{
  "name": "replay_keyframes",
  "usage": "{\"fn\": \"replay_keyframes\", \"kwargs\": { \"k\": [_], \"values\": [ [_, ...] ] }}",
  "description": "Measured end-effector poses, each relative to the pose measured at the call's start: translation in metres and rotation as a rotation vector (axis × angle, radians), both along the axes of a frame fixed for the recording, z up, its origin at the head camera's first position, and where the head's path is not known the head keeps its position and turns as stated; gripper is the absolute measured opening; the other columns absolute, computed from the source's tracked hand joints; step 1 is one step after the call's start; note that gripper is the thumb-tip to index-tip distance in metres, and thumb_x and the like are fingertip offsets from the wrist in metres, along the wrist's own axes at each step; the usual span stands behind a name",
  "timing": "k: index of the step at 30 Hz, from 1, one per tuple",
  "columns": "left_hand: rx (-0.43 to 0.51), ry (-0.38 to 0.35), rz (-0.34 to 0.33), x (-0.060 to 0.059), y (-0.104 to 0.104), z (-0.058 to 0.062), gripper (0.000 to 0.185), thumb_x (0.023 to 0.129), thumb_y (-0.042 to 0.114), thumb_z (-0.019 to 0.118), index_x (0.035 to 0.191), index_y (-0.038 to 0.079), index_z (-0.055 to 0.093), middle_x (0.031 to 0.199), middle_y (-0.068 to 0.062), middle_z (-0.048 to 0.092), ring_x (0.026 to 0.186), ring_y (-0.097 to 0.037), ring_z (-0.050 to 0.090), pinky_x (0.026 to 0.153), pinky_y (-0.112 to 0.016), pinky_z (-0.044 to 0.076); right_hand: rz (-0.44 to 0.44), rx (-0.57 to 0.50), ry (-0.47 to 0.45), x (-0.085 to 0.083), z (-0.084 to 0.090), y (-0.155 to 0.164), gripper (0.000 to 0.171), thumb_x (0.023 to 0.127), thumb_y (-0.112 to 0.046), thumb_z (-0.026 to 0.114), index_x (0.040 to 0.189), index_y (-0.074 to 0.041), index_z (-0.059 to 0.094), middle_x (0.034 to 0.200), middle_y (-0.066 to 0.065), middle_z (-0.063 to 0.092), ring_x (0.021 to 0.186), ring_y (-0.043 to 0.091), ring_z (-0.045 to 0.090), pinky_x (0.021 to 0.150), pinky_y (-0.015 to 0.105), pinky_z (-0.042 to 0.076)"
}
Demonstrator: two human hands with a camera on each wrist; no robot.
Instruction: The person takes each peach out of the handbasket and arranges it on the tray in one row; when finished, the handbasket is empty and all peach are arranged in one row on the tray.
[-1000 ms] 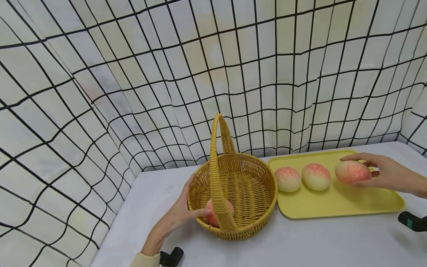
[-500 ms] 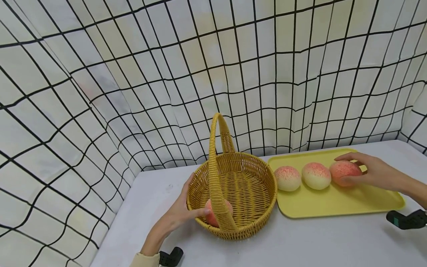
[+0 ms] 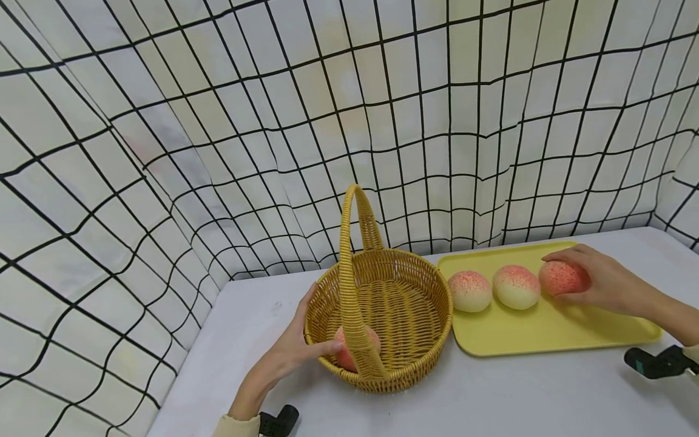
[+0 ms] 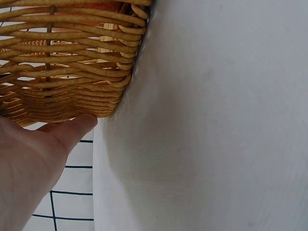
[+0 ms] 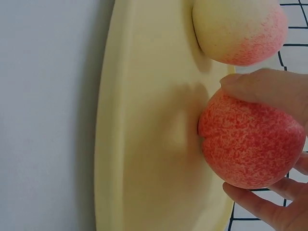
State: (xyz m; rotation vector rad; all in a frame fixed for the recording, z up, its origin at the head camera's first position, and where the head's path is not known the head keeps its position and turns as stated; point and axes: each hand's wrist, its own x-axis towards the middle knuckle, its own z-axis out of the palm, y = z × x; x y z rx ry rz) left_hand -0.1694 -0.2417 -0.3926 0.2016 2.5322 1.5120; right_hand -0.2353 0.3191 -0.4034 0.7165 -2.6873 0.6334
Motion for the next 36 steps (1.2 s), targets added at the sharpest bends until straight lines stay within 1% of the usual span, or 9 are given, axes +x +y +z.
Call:
{"fn": "replay_keyframes", "kwargs": {
  "k": [4,8,10,15,18,26,29,33,36],
  "values": [
    [-0.007,0.002,0.002,0.000,0.000,0.000,0.127,0.079,0.039,0.090,0.169,0.032,0.000,0.174,-0.019,0.008,0.156,-0.045,0.018,0.119,-0.069,0.023,-0.014,-0.008,-0.019,-0.001,0.000,0.003,0.069,0.069,-0.015,0.099,0.130,-0.006,0.066,0.118,0.012,0.062,0.103,0.020,0.056,0.077,0.031,0.054],
    [-0.008,-0.001,0.003,0.000,0.000,0.001,0.127,0.080,0.038,0.090,0.169,0.034,0.000,0.174,-0.018,0.007,0.157,-0.045,0.018,0.119,-0.069,0.023,-0.038,-0.065,-0.103,-0.001,0.000,0.004,0.070,0.074,-0.015,0.096,0.134,-0.003,0.063,0.125,0.019,0.060,0.111,0.030,0.053,0.086,0.053,0.052],
    [-0.003,0.000,0.002,0.000,0.000,0.002,0.127,0.080,0.038,0.090,0.169,0.034,0.000,0.174,-0.018,0.007,0.157,-0.045,0.018,0.120,-0.069,0.023,-0.042,-0.084,-0.119,-0.001,-0.001,0.004,0.070,0.075,-0.015,0.095,0.135,-0.002,0.062,0.126,0.020,0.059,0.112,0.029,0.053,0.087,0.056,0.050],
    [0.003,0.003,0.002,0.000,-0.001,0.001,0.127,0.080,0.038,0.090,0.169,0.032,0.000,0.174,-0.019,0.008,0.157,-0.045,0.018,0.119,-0.069,0.023,-0.033,-0.089,-0.063,-0.003,-0.005,0.005,0.069,0.073,-0.014,0.096,0.134,-0.006,0.064,0.122,0.014,0.061,0.104,-0.009,0.043,0.081,0.028,0.050],
    [0.007,-0.003,0.006,0.000,-0.001,0.000,0.128,0.079,0.038,0.091,0.169,0.032,0.000,0.174,-0.019,0.008,0.156,-0.046,0.018,0.120,-0.069,0.022,-0.012,-0.109,-0.048,-0.005,-0.007,0.005,0.067,0.073,-0.012,0.096,0.132,-0.007,0.065,0.120,0.013,0.061,0.099,-0.016,0.040,0.077,0.021,0.050],
    [0.007,0.000,0.005,-0.001,0.000,0.000,0.127,0.079,0.038,0.091,0.169,0.033,0.001,0.173,-0.020,0.008,0.156,-0.046,0.020,0.120,-0.068,0.023,-0.006,-0.086,-0.049,-0.008,-0.007,0.006,0.069,0.074,-0.014,0.096,0.134,-0.005,0.063,0.120,0.016,0.061,0.099,-0.011,0.041,0.076,0.025,0.051],
    [0.004,0.005,0.002,-0.001,0.000,0.001,0.126,0.079,0.038,0.091,0.169,0.034,0.001,0.173,-0.020,0.010,0.155,-0.046,0.021,0.119,-0.068,0.025,-0.012,-0.073,-0.070,-0.007,-0.004,0.006,0.067,0.075,-0.017,0.095,0.133,-0.005,0.064,0.122,0.017,0.062,0.104,0.002,0.048,0.075,0.025,0.051],
    [-0.005,0.003,0.005,0.000,-0.001,0.001,0.127,0.079,0.039,0.090,0.169,0.033,0.001,0.173,-0.019,0.010,0.156,-0.045,0.021,0.119,-0.068,0.024,-0.009,-0.074,-0.120,-0.006,0.000,0.004,0.066,0.077,-0.018,0.094,0.133,-0.004,0.063,0.126,0.021,0.061,0.110,0.029,0.055,0.075,0.026,0.052],
    [-0.006,0.000,0.004,0.000,0.000,0.000,0.127,0.080,0.039,0.090,0.169,0.032,0.001,0.174,-0.019,0.010,0.156,-0.045,0.020,0.119,-0.068,0.024,-0.015,-0.085,-0.151,-0.004,0.003,0.003,0.066,0.077,-0.018,0.094,0.134,-0.002,0.063,0.127,0.024,0.059,0.112,0.040,0.056,0.076,0.025,0.052]
  ]
}}
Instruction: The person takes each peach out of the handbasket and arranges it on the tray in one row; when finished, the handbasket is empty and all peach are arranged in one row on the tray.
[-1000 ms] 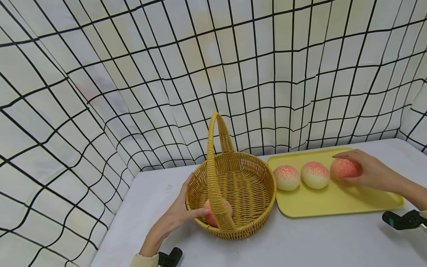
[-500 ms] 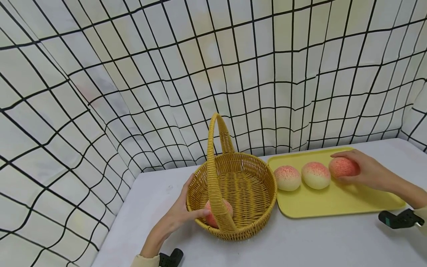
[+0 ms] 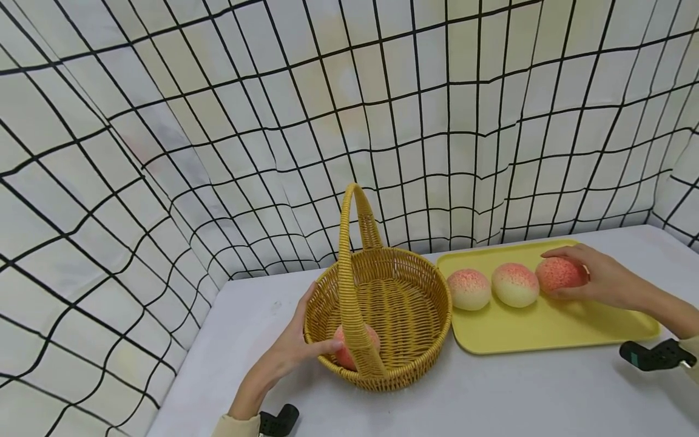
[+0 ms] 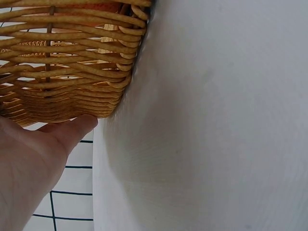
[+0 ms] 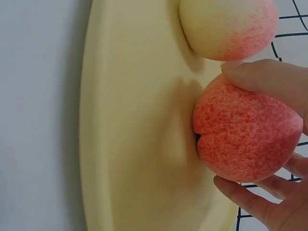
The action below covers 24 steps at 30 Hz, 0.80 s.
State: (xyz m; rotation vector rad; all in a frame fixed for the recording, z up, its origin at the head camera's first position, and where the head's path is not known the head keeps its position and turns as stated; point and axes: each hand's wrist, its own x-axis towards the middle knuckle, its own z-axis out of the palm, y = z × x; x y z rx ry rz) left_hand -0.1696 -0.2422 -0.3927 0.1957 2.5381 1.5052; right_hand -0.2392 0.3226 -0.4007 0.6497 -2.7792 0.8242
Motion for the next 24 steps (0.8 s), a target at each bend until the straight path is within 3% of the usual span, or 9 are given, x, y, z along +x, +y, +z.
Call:
{"fn": "replay_keyframes", "kwargs": {
  "k": [4,9,13,16,21,24],
  "values": [
    [0.016,-0.005,-0.001,0.000,0.000,-0.001,0.127,0.080,0.038,0.090,0.169,0.031,0.001,0.174,-0.018,0.009,0.156,-0.045,0.020,0.120,-0.068,0.023,-0.006,-0.016,0.004,0.002,0.006,-0.001,0.068,0.077,-0.014,0.094,0.135,0.001,0.061,0.129,0.025,0.058,0.111,0.044,0.059,0.076,0.022,0.052],
    [0.016,-0.007,0.007,0.001,-0.001,-0.001,0.126,0.080,0.038,0.090,0.169,0.032,0.001,0.174,-0.018,0.009,0.156,-0.045,0.020,0.120,-0.068,0.023,0.020,-0.006,0.160,0.008,0.023,-0.019,0.067,0.075,-0.004,0.093,0.134,-0.003,0.063,0.126,0.016,0.059,0.111,0.036,0.057,0.082,0.013,0.047],
    [-0.002,-0.003,0.009,0.002,-0.001,-0.002,0.127,0.080,0.040,0.090,0.169,0.031,0.001,0.174,-0.019,0.009,0.156,-0.045,0.019,0.119,-0.069,0.023,0.105,-0.073,0.265,0.018,0.043,-0.061,0.067,0.076,-0.006,0.093,0.136,-0.011,0.064,0.129,0.007,0.059,0.114,0.017,0.052,0.090,0.010,0.039],
    [-0.002,-0.005,0.011,0.002,-0.001,-0.002,0.127,0.080,0.040,0.090,0.169,0.031,0.001,0.174,-0.019,0.009,0.156,-0.045,0.019,0.120,-0.069,0.023,0.219,-0.117,0.309,0.027,0.060,-0.104,0.065,0.078,-0.006,0.092,0.136,-0.016,0.064,0.131,0.002,0.058,0.117,0.010,0.052,0.097,0.020,0.045],
    [0.001,-0.004,0.010,0.002,0.000,-0.001,0.127,0.080,0.039,0.090,0.170,0.030,0.002,0.174,-0.018,0.008,0.157,-0.045,0.018,0.120,-0.069,0.021,0.424,-0.200,0.211,0.041,0.074,-0.178,0.059,0.086,-0.011,0.087,0.138,-0.018,0.062,0.137,0.001,0.057,0.128,0.021,0.056,0.102,0.049,0.053],
    [-0.001,-0.001,0.006,0.002,-0.001,0.001,0.127,0.080,0.039,0.090,0.170,0.029,0.002,0.174,-0.018,0.008,0.157,-0.046,0.017,0.120,-0.070,0.019,0.526,-0.225,0.095,0.048,0.066,-0.220,0.058,0.088,-0.015,0.086,0.139,-0.018,0.060,0.138,0.001,0.056,0.129,0.022,0.056,0.104,0.051,0.052]
  ]
}}
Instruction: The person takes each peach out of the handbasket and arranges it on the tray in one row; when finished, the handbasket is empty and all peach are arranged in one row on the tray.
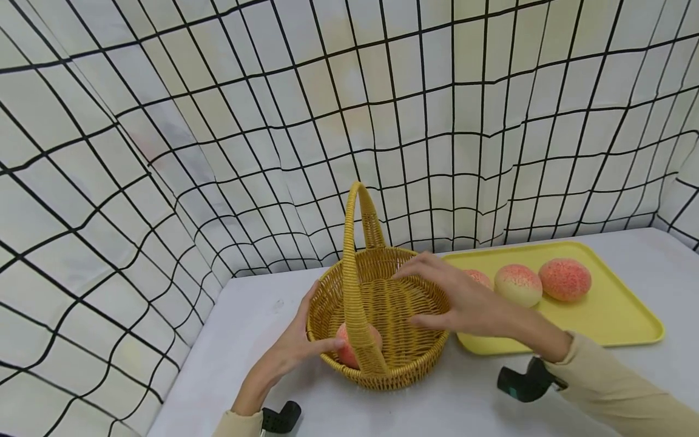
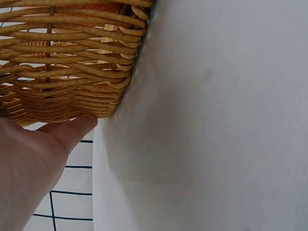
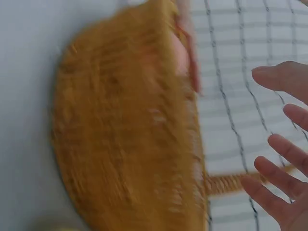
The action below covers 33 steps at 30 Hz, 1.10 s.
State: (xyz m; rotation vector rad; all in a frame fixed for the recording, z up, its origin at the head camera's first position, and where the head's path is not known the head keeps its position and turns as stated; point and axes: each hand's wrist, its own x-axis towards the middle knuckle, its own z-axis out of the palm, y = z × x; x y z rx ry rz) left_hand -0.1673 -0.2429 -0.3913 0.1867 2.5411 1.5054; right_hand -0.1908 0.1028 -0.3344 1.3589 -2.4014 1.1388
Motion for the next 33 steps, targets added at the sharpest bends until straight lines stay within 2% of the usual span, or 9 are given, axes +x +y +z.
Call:
{"fn": "replay_keyframes", "kwargs": {
  "k": [4,7,12,16,21,25,28,33],
  "values": [
    [0.018,-0.004,-0.007,-0.001,0.000,0.000,0.127,0.079,0.039,0.090,0.170,0.029,0.002,0.174,-0.019,0.009,0.156,-0.046,0.018,0.120,-0.070,0.021,0.108,0.045,-0.074,0.007,-0.019,-0.042,0.056,0.089,-0.018,0.086,0.138,-0.015,0.059,0.138,0.001,0.054,0.128,0.019,0.055,0.107,0.043,0.051],
    [0.026,-0.007,-0.005,-0.001,0.001,-0.002,0.127,0.079,0.040,0.091,0.169,0.031,0.002,0.174,-0.018,0.010,0.156,-0.046,0.018,0.120,-0.070,0.020,0.163,0.073,-0.091,0.008,-0.028,-0.059,0.053,0.090,-0.021,0.085,0.136,-0.013,0.060,0.136,0.002,0.054,0.124,0.017,0.056,0.105,0.038,0.051],
    [0.016,0.003,-0.013,-0.002,0.001,-0.001,0.127,0.079,0.043,0.091,0.169,0.031,0.002,0.173,-0.018,0.011,0.156,-0.045,0.020,0.120,-0.069,0.022,0.173,0.124,-0.150,0.002,-0.029,-0.070,0.052,0.090,-0.021,0.086,0.136,-0.013,0.063,0.138,0.001,0.054,0.120,0.015,0.055,0.102,0.037,0.051],
    [0.016,0.008,-0.024,-0.002,0.000,-0.002,0.128,0.079,0.044,0.090,0.169,0.030,0.001,0.173,-0.018,0.011,0.156,-0.044,0.022,0.120,-0.067,0.024,0.211,0.150,-0.189,-0.003,-0.032,-0.080,0.052,0.088,-0.018,0.087,0.135,-0.014,0.065,0.140,0.003,0.055,0.129,0.016,0.053,0.109,0.039,0.048],
    [0.009,0.018,-0.025,-0.003,-0.001,-0.002,0.127,0.079,0.043,0.090,0.170,0.029,0.002,0.174,-0.017,0.009,0.157,-0.045,0.018,0.121,-0.068,0.020,0.286,0.176,-0.149,-0.006,-0.039,-0.092,0.048,0.091,-0.016,0.084,0.136,-0.011,0.066,0.135,0.004,0.061,0.131,0.015,0.053,0.110,0.036,0.047],
    [0.012,0.014,-0.020,-0.002,-0.001,-0.002,0.127,0.079,0.040,0.090,0.170,0.028,0.002,0.174,-0.017,0.011,0.157,-0.044,0.018,0.121,-0.069,0.017,0.300,0.185,-0.145,-0.006,-0.042,-0.097,0.049,0.093,-0.014,0.081,0.139,-0.010,0.064,0.130,0.000,0.064,0.126,0.012,0.055,0.109,0.033,0.047],
    [0.016,0.010,-0.014,-0.001,-0.002,-0.002,0.128,0.078,0.039,0.091,0.170,0.028,0.002,0.174,-0.017,0.011,0.157,-0.045,0.017,0.121,-0.069,0.016,0.311,0.190,-0.139,-0.006,-0.043,-0.099,0.048,0.095,-0.012,0.077,0.141,-0.008,0.063,0.131,0.003,0.064,0.125,0.012,0.055,0.109,0.033,0.047],
    [0.020,0.012,-0.016,-0.002,-0.002,-0.002,0.128,0.078,0.042,0.092,0.170,0.030,0.003,0.174,-0.016,0.007,0.157,-0.045,0.016,0.122,-0.068,0.016,0.314,0.182,-0.073,-0.006,-0.045,-0.099,0.048,0.095,-0.012,0.077,0.140,-0.005,0.062,0.133,0.006,0.065,0.126,0.016,0.057,0.108,0.034,0.048]
  ]
}}
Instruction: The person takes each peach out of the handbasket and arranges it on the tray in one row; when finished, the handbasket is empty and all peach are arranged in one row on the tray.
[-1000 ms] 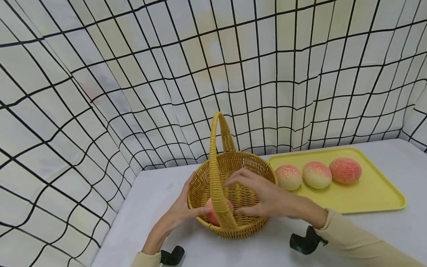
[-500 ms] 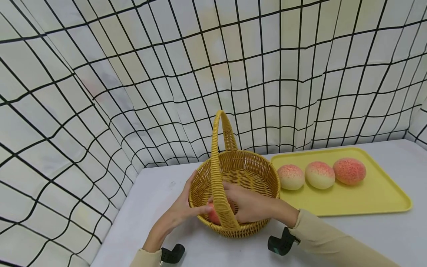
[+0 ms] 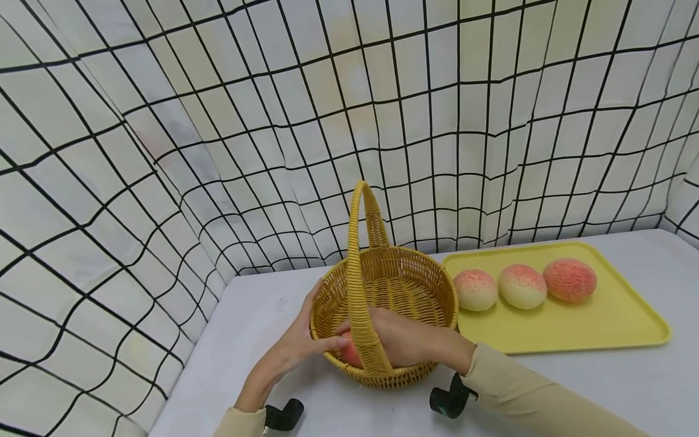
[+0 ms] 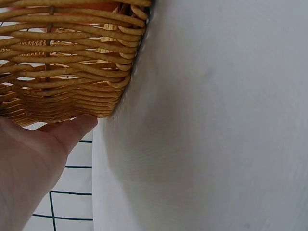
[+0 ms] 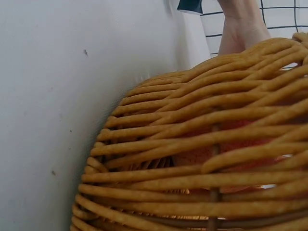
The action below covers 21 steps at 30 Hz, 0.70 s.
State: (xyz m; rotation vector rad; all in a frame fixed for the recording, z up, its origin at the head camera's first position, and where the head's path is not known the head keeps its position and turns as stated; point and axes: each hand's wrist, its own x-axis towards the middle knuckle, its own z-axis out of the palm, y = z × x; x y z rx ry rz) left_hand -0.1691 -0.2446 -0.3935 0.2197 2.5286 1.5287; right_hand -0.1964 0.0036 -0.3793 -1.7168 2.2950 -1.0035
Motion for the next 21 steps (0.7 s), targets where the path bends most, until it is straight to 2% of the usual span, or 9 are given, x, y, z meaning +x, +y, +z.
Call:
{"fn": "replay_keyframes", "kwargs": {
  "k": [4,7,11,16,21],
  "values": [
    [-0.001,0.006,-0.003,-0.001,0.001,0.000,0.129,0.078,0.042,0.092,0.170,0.029,0.002,0.174,-0.017,0.008,0.157,-0.045,0.018,0.122,-0.067,0.019,-0.046,0.006,0.015,0.000,0.002,0.002,0.046,0.092,-0.018,0.082,0.134,-0.011,0.066,0.128,0.000,0.067,0.123,0.013,0.059,0.106,0.033,0.049],
    [-0.009,0.004,0.005,0.000,0.002,0.001,0.130,0.077,0.042,0.092,0.170,0.028,0.002,0.173,-0.020,0.011,0.156,-0.046,0.020,0.121,-0.067,0.022,-0.116,0.003,-0.013,0.002,0.007,0.009,0.048,0.087,-0.021,0.087,0.130,-0.013,0.068,0.130,-0.001,0.063,0.122,0.014,0.057,0.104,0.034,0.051],
    [-0.005,-0.004,0.010,0.000,0.004,0.003,0.128,0.078,0.041,0.092,0.170,0.028,0.003,0.172,-0.021,0.013,0.156,-0.046,0.020,0.120,-0.068,0.022,-0.227,-0.074,-0.008,0.006,0.017,0.027,0.057,0.081,-0.018,0.093,0.131,-0.012,0.066,0.133,0.002,0.057,0.121,0.019,0.058,0.098,0.033,0.055],
    [-0.003,0.000,0.008,0.001,0.003,0.002,0.126,0.080,0.036,0.091,0.170,0.027,0.003,0.173,-0.021,0.009,0.157,-0.047,0.016,0.120,-0.069,0.019,-0.316,-0.221,0.023,0.010,0.033,0.059,0.067,0.073,-0.004,0.093,0.133,-0.016,0.065,0.135,-0.001,0.057,0.121,0.021,0.061,0.094,0.036,0.058],
    [0.002,0.005,0.005,0.001,0.002,0.002,0.126,0.081,0.034,0.090,0.170,0.027,0.001,0.172,-0.023,0.010,0.156,-0.048,0.018,0.120,-0.068,0.022,-0.410,-0.267,0.061,0.010,0.048,0.110,0.070,0.072,-0.002,0.093,0.133,-0.022,0.066,0.136,-0.003,0.057,0.119,0.021,0.063,0.089,0.037,0.060]
  ]
}}
